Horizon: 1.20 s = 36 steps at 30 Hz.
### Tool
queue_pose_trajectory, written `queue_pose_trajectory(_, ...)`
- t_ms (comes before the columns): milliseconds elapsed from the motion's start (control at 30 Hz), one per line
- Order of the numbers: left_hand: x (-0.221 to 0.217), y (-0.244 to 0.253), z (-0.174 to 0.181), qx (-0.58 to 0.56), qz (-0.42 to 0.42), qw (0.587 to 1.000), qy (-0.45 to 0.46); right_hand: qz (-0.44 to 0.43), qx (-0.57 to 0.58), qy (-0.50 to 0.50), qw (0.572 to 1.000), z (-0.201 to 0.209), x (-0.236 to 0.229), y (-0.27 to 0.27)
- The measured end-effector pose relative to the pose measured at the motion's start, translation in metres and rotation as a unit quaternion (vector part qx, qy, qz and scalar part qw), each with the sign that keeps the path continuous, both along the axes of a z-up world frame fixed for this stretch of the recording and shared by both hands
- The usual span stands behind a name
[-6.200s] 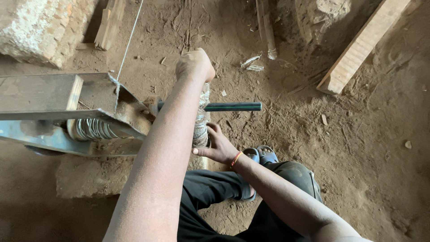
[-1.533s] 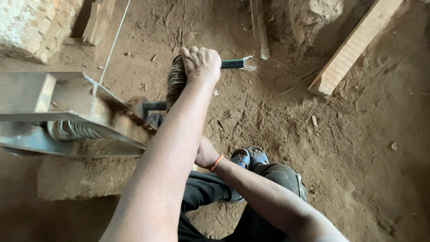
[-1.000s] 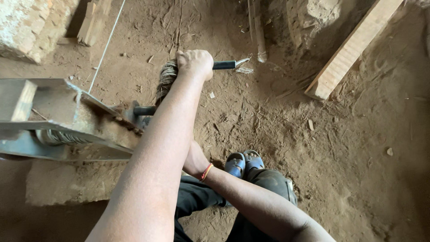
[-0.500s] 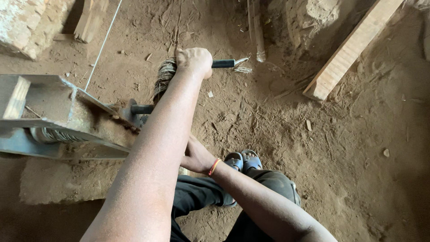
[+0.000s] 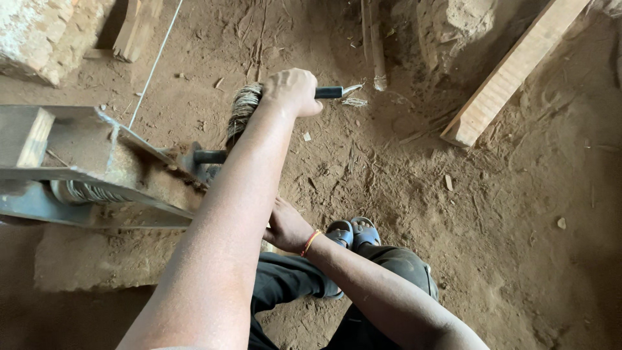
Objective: The person winds a length of rope around a central spool or pulley mechanism by hand, turning the spool repeatedly.
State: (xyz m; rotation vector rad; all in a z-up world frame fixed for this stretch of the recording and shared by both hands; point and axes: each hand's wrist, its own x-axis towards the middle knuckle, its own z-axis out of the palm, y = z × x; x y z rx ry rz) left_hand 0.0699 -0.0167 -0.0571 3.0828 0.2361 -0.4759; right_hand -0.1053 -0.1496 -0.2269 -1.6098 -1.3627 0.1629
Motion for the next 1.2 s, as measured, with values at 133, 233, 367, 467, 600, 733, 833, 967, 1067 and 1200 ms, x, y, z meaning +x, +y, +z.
queue_pose_trajectory(133, 0.005, 0.0, -0.003, -0.025, 0.041, 0.999, 0.007, -0.006, -0.017, 0.0, 1.0, -0.001, 0.0, -0.001)
queue_pose_trajectory(233, 0.011, -0.001, -0.015, 0.011, 0.075, 0.997, -0.014, -0.016, -0.013, 0.069, 0.997, 0.001, -0.008, 0.0)
queue_pose_trajectory(367, 0.022, -0.008, -0.031, 0.044, 0.125, 0.989, -0.059, -0.045, -0.068, 0.103, 0.991, -0.002, -0.013, 0.002)
queue_pose_trajectory(467, 0.027, -0.009, -0.04, 0.061, 0.137, 0.986, -0.071, -0.055, -0.077, 0.104, 0.99, -0.003, -0.017, 0.003)
queue_pose_trajectory(600, 0.031, -0.009, -0.049, 0.072, 0.143, 0.984, -0.083, -0.048, -0.05, 0.155, 0.985, 0.003, -0.023, 0.007)
queue_pose_trajectory(733, 0.038, -0.006, -0.058, 0.055, 0.158, 0.983, -0.081, -0.064, -0.059, 0.107, 0.99, 0.011, -0.021, 0.007)
queue_pose_trajectory(833, 0.043, -0.005, -0.062, 0.044, 0.16, 0.983, -0.077, -0.074, -0.049, 0.132, 0.987, 0.013, -0.021, 0.009)
queue_pose_trajectory(967, 0.043, -0.004, -0.062, 0.034, 0.16, 0.984, -0.069, -0.061, -0.026, 0.08, 0.995, 0.014, -0.022, 0.015)
queue_pose_trajectory(1067, 0.043, -0.003, -0.059, 0.031, 0.157, 0.985, -0.065, -0.053, -0.019, 0.128, 0.99, 0.029, -0.018, 0.005)
queue_pose_trajectory(1200, 0.043, -0.004, -0.058, 0.024, 0.151, 0.987, -0.056, -0.066, -0.127, 0.13, 0.981, 0.052, 0.001, -0.004)
